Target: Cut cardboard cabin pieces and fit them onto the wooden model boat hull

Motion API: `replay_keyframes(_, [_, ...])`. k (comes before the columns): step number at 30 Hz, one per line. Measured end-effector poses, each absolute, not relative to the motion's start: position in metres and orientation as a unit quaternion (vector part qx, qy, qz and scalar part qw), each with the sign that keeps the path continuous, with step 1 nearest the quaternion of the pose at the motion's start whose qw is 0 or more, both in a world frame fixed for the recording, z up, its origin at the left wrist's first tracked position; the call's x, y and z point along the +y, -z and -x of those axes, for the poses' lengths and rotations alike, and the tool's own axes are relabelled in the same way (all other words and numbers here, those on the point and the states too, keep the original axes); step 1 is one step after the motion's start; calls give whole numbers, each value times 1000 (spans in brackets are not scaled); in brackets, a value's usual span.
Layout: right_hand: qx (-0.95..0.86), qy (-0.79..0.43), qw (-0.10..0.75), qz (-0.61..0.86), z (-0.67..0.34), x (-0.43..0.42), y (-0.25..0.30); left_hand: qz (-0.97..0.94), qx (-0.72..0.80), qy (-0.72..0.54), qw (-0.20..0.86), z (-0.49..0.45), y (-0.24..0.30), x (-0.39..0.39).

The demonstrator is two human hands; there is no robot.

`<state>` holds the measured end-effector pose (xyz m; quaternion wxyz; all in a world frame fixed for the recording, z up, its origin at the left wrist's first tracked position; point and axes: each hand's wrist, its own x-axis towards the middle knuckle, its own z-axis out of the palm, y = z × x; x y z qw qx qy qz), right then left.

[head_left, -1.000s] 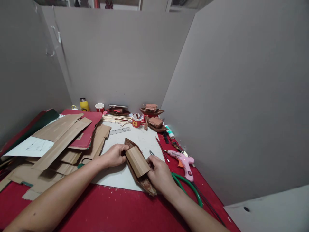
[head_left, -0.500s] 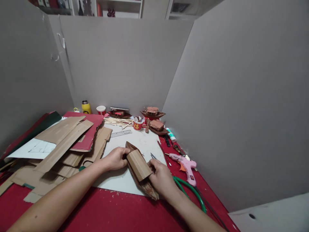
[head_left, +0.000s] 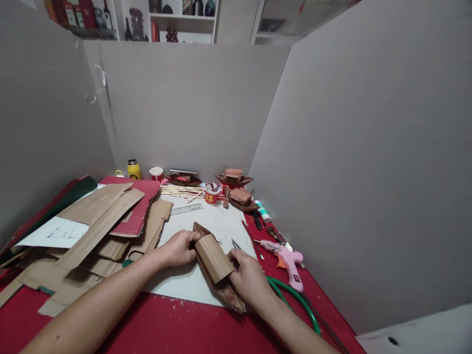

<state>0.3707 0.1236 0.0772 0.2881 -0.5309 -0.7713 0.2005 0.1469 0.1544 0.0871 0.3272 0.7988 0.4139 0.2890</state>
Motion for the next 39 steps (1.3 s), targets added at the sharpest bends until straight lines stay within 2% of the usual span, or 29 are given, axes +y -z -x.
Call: replay_keyframes(39, [-764, -233, 274, 535, -371, 123, -83, -791, 414, -282, 351, -149, -90, 154])
